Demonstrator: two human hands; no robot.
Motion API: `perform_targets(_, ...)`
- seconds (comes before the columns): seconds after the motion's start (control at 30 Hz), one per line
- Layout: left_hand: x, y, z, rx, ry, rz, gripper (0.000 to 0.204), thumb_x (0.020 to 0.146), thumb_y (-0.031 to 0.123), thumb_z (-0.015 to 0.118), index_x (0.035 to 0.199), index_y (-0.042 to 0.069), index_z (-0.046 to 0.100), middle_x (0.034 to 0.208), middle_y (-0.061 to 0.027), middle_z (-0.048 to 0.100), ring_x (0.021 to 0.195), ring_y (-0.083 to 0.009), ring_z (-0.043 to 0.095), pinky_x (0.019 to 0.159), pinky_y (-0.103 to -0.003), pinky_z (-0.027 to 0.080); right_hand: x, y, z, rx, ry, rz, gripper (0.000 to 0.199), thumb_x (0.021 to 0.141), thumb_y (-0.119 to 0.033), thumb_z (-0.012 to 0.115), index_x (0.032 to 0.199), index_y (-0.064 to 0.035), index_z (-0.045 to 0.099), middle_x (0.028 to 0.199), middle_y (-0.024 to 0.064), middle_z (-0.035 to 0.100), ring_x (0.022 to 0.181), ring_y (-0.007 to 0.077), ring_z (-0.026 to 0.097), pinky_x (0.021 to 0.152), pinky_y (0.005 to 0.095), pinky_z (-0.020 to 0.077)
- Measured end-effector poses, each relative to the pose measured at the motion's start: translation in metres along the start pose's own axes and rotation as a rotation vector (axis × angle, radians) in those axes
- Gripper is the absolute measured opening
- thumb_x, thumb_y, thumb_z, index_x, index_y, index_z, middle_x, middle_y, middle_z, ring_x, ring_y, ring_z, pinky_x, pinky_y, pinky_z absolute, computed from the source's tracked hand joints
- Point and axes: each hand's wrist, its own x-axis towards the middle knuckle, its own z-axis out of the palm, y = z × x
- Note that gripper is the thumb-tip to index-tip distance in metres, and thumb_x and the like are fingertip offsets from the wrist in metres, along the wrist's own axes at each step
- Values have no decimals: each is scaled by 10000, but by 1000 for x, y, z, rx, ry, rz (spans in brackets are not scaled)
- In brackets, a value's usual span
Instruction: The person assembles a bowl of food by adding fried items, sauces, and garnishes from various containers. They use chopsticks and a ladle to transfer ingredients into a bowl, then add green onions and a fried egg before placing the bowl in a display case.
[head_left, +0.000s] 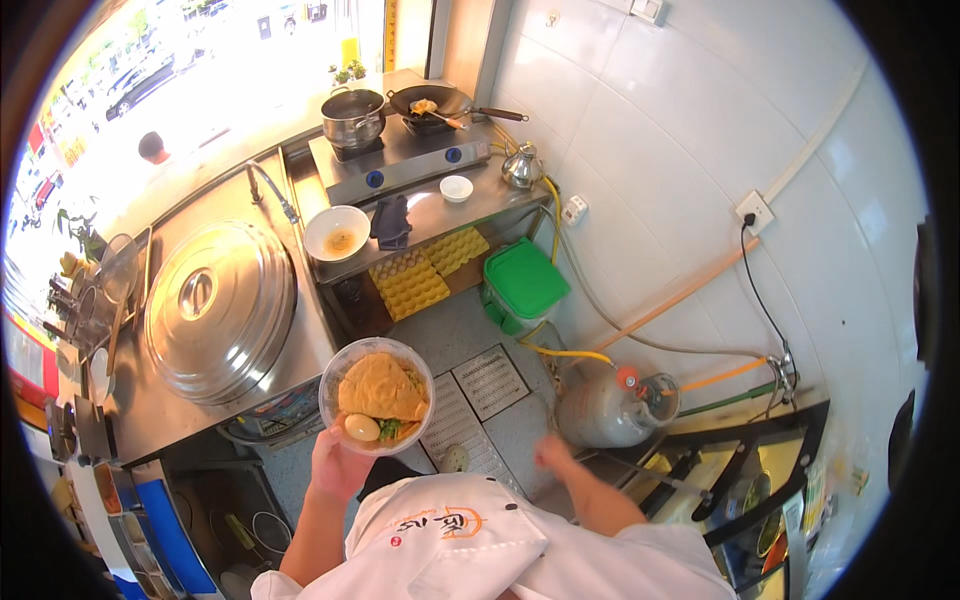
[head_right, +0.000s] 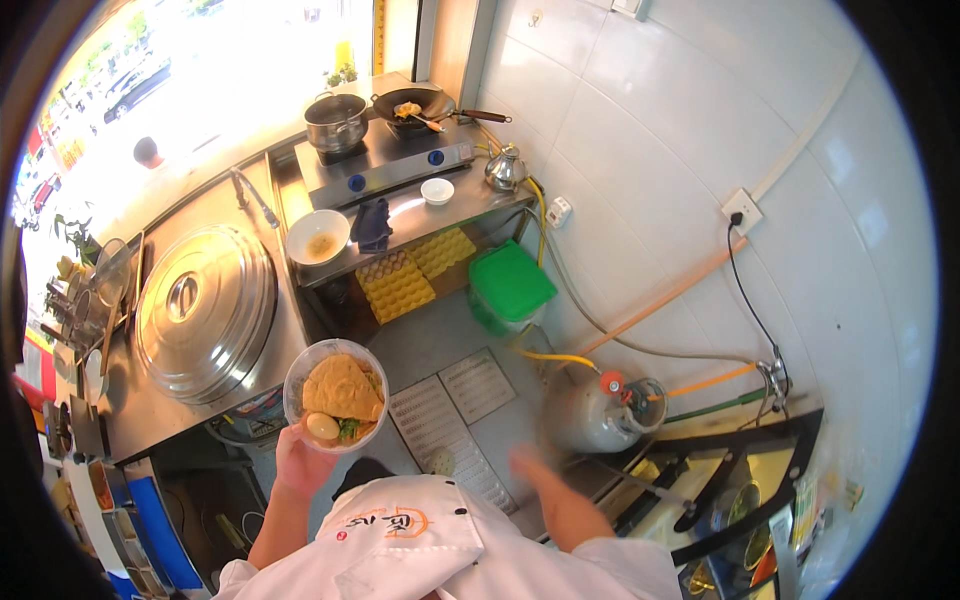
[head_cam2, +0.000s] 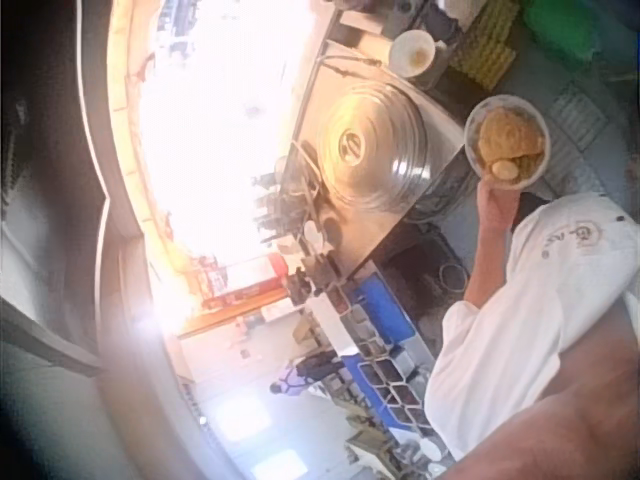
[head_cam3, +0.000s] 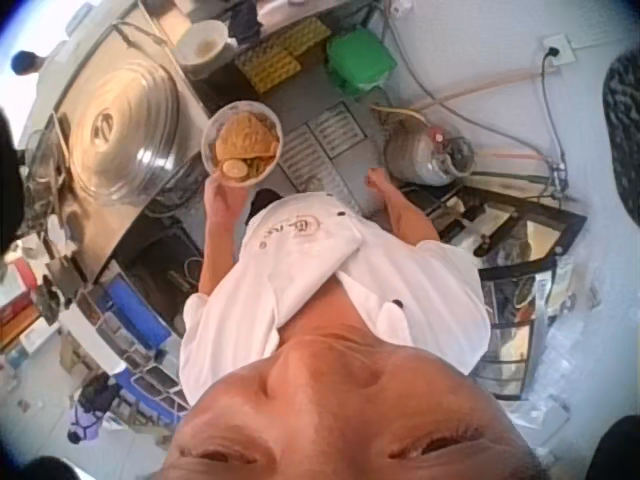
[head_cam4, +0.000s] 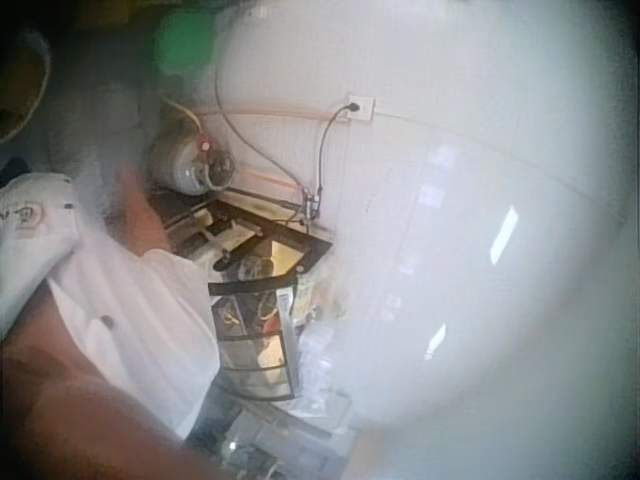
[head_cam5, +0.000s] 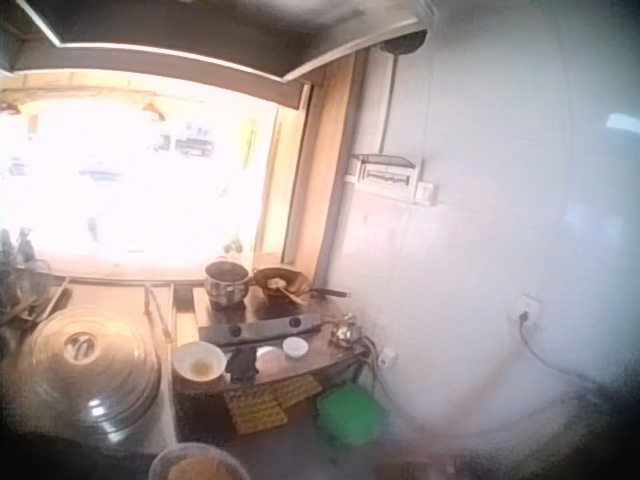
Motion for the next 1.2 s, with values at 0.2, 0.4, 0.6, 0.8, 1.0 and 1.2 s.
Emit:
perform_targets(0.2,118,11,10,5,6,29,806,904,397,619,1560,29,331,1580,-136,425,1441,-302,434,1195,-468,347,71,-342,-93,601,-200,-379,271,1006,-281,659,1153,-57,615,941,60,666,803,177,682,698,325,589)
perform_targets(0.4,235,38,19,17,-20,127,837,893,383,653,1566,20,313,1575,-136,427,1444,-292,428,1195,-462,346,108,-517,-126,661,-309,-510,376,992,-318,671,1219,-34,576,1070,143,670,878,251,704,743,357,596)
perform_targets(0.6,347,82,27,5,-10,122,808,902,327,636,1578,40,300,1575,-132,425,1441,-280,431,1190,-458,357,196,-636,-156,802,-496,-474,412,1034,-348,622,1237,-2,528,1072,174,679,977,287,710,839,403,617)
perform_targets(0.8,435,97,24,20,49,185,791,906,310,625,1577,46,299,1565,-124,431,1437,-277,434,1189,-461,363,293,-781,-152,793,-593,-419,517,1026,-395,630,1258,37,465,1082,216,662,960,309,700,887,445,608)
perform_targets(1.0,510,80,63,-33,188,302,784,915,349,620,1563,33,312,1565,-127,430,1429,-277,443,1186,-444,363,360,-865,-129,672,-819,-264,175,1033,-248,589,1064,-78,568,918,97,654,682,156,616,484,254,506)
perform_targets(1.2,581,73,58,-58,264,314,709,939,331,603,1532,24,363,1515,-125,496,1385,-257,498,1172,-430,389,332,-901,-203,412,-748,-390,98,998,-163,592,983,-67,584,835,50,598,578,100,530,440,244,414)
